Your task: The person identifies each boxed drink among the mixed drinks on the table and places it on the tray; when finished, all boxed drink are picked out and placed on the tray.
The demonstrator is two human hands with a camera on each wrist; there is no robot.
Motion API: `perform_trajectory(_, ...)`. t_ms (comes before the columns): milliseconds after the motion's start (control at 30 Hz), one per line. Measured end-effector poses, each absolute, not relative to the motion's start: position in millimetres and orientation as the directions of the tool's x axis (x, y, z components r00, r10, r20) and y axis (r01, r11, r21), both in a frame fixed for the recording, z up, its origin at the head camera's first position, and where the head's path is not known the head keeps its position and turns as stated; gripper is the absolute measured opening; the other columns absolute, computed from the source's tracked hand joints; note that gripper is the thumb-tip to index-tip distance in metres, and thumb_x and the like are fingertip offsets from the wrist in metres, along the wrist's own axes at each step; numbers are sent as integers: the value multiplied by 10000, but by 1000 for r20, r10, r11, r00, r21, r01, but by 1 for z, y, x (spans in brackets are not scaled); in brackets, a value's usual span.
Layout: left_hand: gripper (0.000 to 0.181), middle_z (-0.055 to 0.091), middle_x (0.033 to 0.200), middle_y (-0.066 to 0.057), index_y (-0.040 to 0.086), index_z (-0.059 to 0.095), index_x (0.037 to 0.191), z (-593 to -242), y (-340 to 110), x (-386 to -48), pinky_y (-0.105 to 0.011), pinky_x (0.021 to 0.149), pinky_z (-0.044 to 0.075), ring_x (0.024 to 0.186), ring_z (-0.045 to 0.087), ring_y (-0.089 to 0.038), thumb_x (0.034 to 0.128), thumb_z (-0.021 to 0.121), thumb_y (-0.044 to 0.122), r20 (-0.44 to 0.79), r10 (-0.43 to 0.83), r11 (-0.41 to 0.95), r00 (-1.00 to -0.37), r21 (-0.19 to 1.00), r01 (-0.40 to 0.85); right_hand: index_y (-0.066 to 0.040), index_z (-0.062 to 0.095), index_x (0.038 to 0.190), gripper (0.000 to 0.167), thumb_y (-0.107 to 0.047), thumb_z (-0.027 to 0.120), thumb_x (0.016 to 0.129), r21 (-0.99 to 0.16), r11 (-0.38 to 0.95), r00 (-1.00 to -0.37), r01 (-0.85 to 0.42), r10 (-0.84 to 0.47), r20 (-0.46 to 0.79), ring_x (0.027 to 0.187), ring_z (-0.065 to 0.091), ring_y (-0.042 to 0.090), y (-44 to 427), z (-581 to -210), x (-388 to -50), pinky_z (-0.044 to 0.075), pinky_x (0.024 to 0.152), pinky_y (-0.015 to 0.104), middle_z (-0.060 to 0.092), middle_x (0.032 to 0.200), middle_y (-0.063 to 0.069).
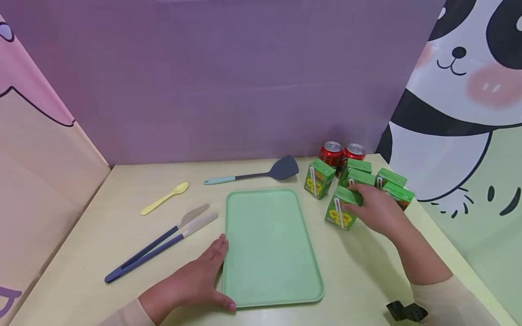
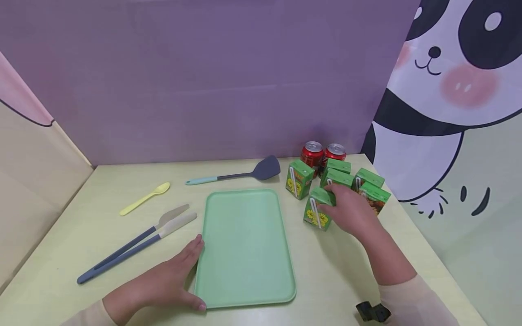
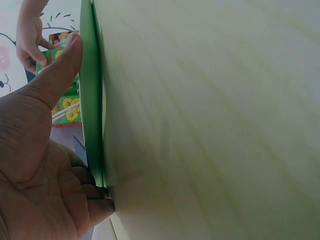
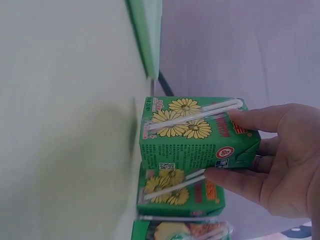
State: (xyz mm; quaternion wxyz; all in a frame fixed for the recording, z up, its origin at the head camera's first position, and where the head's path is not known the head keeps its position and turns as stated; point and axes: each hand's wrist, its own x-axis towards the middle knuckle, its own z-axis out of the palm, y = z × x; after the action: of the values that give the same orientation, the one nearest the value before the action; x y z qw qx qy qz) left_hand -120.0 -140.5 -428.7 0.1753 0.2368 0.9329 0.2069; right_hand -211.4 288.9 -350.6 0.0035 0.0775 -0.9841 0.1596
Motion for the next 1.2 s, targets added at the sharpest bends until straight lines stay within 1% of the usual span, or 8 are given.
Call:
perform_trajectory(167, 1381, -8, 1664, -87, 40, 104, 1575, -428, -139, -120, -508, 1147, 314, 1526, 58, -280, 600, 723, 797, -226, 514, 803, -827, 467, 371, -61, 519, 1379, 593, -397, 667, 913, -326, 932, -987, -158, -157, 28, 1239, 514, 436, 272, -340, -216, 405, 948, 673, 565, 1355, 217)
perform_trajectory(300, 1380, -11, 1664, -85, 45, 103, 1576, -429, -139, -121, -502, 1153, 307, 1527, 58, -280, 600, 717, 802, -224, 514, 805, -828, 458, 376, -77, 514, 1388, 571, -371, 663, 922, -368, 912, -983, -182, -183, 34, 1277, 479, 423, 254, -333, -222, 392, 991, 653, 535, 1387, 206)
perform_trajectory(433, 1379, -11, 1665, -79, 51, 103, 1578, -430, -139, -122, -495, 1157, 306, 1528, 57, -274, 598, 722, 799, -227, 512, 811, -828, 446, 379, -89, 510, 1403, 561, -343, 663, 927, -411, 884, -974, -222, -221, 50, 1297, 467, 405, 233, -327, -227, 395, 1035, 607, 515, 1418, 181)
perform_trajectory(600, 1378, 6, 1664, -94, 39, 120, 1574, -428, -139, -123, -515, 1131, 341, 1525, 83, -291, 594, 733, 790, -225, 513, 810, -829, 445, 381, -126, 527, 1390, 536, -329, 681, 919, -452, 852, -963, -263, -262, 66, 1226, 524, 351, 203, -327, -239, 436, 999, 571, 540, 1383, 130)
perform_trajectory(767, 1379, 13, 1662, -107, 31, 125, 1571, -426, -138, -121, -528, 1117, 356, 1523, 88, -303, 593, 731, 791, -232, 510, 814, -828, 442, 377, -143, 538, 1377, 520, -290, 705, 907, -505, 809, -948, -302, -311, 69, 1142, 570, 289, 171, -334, -253, 481, 948, 499, 555, 1355, 94)
perform_trajectory(900, 1383, 15, 1662, -110, 28, 127, 1570, -426, -138, -120, -532, 1114, 359, 1522, 92, -306, 590, 731, 793, -235, 506, 818, -830, 436, 375, -157, 540, 1371, 524, -293, 722, 900, -547, 773, -938, -320, -339, 71, 1094, 596, 255, 146, -341, -263, 503, 917, 452, 559, 1333, 64)
perform_trajectory(967, 1383, 14, 1661, -110, 26, 127, 1570, -426, -138, -121, -530, 1122, 349, 1522, 91, -306, 591, 732, 792, -236, 506, 819, -829, 433, 377, -159, 542, 1368, 519, -292, 724, 900, -557, 760, -932, -334, -353, 77, 1081, 599, 238, 134, -345, -267, 509, 908, 433, 560, 1318, 49)
perform_trajectory(1200, 1385, 6, 1664, -93, 45, 121, 1575, -426, -137, -123, -531, 1126, 343, 1525, 86, -295, 585, 722, 803, -254, 498, 828, -829, 423, 367, -152, 529, 1385, 523, -296, 706, 914, -552, 748, -914, -368, -399, 68, 1120, 579, 227, 100, -356, -278, 492, 933, 427, 544, 1369, 43)
